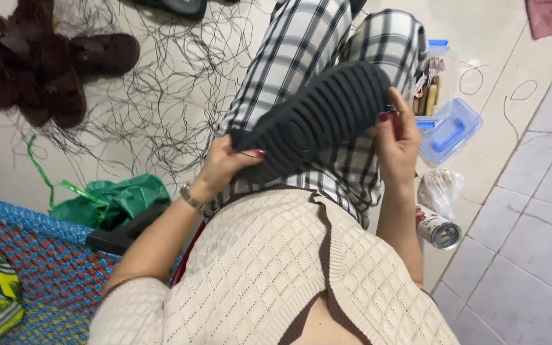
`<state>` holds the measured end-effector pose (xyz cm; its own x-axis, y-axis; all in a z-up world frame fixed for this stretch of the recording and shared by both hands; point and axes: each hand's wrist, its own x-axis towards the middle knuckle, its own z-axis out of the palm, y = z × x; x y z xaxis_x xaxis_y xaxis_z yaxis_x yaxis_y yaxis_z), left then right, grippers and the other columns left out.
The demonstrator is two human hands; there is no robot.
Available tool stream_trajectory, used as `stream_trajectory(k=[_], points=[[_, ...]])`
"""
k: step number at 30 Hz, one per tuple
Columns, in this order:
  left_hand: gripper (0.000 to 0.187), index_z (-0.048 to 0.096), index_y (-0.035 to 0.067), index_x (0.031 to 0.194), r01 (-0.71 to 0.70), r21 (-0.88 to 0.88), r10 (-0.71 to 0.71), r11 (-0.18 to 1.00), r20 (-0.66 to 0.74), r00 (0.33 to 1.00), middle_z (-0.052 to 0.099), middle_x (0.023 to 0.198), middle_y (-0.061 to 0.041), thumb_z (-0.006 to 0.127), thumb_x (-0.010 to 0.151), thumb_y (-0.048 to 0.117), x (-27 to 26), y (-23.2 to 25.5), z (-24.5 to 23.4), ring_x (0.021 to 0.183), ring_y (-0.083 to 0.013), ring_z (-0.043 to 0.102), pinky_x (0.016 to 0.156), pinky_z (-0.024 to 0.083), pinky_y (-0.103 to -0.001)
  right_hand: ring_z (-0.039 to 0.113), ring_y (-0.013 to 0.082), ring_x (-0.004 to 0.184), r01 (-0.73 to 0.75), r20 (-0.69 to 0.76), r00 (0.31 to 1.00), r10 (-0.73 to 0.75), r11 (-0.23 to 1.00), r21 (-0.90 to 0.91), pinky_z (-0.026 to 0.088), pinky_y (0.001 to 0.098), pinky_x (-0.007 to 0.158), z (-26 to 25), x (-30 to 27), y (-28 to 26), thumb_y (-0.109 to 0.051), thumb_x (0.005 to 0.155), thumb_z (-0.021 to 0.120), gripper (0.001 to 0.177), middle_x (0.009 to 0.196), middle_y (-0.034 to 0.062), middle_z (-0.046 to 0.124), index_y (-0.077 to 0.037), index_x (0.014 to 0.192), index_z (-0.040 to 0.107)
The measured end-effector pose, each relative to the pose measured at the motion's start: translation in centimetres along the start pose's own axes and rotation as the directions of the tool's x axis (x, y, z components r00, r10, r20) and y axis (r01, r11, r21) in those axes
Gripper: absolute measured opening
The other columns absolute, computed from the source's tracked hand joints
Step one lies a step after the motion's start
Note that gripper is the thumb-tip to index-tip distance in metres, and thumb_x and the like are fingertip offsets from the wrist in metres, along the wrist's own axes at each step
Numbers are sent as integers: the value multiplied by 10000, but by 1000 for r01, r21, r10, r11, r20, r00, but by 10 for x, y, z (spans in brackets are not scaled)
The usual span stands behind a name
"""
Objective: Hand-sewing a black sandal using an awl and thread to attach the upper to the sole.
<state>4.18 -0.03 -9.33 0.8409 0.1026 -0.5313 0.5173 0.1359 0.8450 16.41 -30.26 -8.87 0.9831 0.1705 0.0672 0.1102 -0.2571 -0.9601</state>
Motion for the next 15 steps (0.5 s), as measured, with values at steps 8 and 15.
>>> stream_trajectory(k=[8, 15], points=[[299, 742, 122, 946, -273, -759, -148, 591, -435, 888, 774, 972, -155, 756, 778, 368, 14, 53, -80, 853, -269, 785, 758, 683, -387, 388, 37, 365, -310, -380, 789, 482, 847, 432, 265, 169, 293, -60, 20, 95, -192, 1074, 550, 164, 594, -12, 479, -180, 1220, 625], [752, 535, -53, 1243, -369, 51, 304, 928, -673, 674, 636, 1218, -160, 695, 806, 539, 156, 103, -137, 1035, -188, 715, 875, 606, -255, 445, 94, 566, -707, -368, 657, 658, 708, 5, 336, 255, 461, -45, -64, 244, -273, 994, 599, 214, 724, -20, 559, -101, 1074, 698]])
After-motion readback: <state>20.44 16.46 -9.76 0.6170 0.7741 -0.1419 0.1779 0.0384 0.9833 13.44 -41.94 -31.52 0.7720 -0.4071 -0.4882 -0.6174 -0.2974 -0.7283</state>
